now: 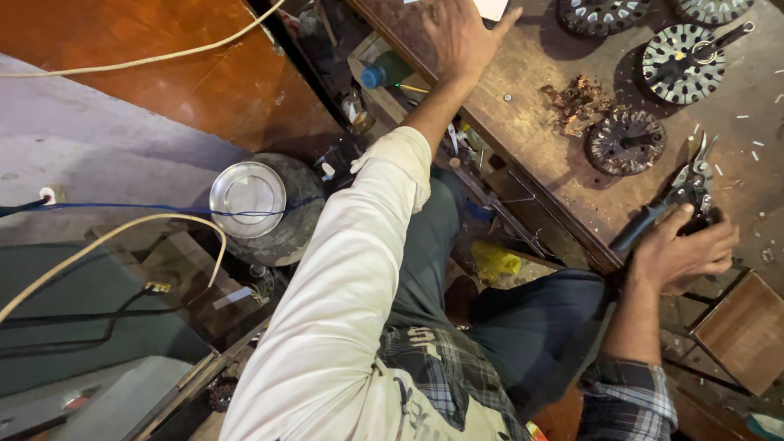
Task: The person uses pliers to remove copper windings from circular electrical components on a wooden table. They repeatedly grip and pull the windings, placing the removed copper onto the table. The person switches between pliers and continues the same removal process.
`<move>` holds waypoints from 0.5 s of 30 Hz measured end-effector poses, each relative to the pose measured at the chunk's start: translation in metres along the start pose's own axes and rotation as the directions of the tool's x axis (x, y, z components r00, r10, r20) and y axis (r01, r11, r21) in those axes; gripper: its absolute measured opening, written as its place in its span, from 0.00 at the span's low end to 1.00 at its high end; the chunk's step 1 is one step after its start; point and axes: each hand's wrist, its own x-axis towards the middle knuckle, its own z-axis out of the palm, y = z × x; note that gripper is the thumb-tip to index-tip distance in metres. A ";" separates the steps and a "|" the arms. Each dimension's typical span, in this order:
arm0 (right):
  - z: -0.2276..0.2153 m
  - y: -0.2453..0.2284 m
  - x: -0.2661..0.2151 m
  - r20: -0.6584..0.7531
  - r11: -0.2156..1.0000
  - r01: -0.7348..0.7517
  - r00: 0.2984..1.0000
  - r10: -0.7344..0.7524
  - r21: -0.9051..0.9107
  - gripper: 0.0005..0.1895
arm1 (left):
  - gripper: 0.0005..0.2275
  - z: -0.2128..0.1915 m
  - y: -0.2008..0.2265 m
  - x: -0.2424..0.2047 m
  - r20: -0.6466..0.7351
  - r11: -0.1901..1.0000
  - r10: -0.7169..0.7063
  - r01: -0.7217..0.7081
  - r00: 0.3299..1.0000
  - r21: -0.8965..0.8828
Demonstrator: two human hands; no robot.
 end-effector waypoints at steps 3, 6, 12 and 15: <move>-0.004 -0.008 -0.001 -0.028 1.000 -0.014 1.000 0.014 0.002 0.32 | 0.48 0.004 -0.001 0.001 -0.086 1.000 0.028 -0.029 0.996 -0.007; -0.011 -0.016 -0.003 0.013 0.999 -0.044 0.999 0.044 0.008 0.29 | 0.43 0.010 -0.005 -0.003 -0.171 0.998 0.058 -0.064 0.984 -0.027; -0.017 -0.027 -0.009 -0.027 0.997 -0.062 0.998 0.061 -0.035 0.31 | 0.37 0.013 -0.005 -0.009 -0.215 0.995 0.058 -0.075 0.975 -0.069; -0.016 -0.028 -0.008 -0.088 0.997 0.014 0.996 -0.021 -0.073 0.32 | 0.34 0.002 0.001 -0.011 -0.221 0.987 0.070 -0.100 0.973 -0.128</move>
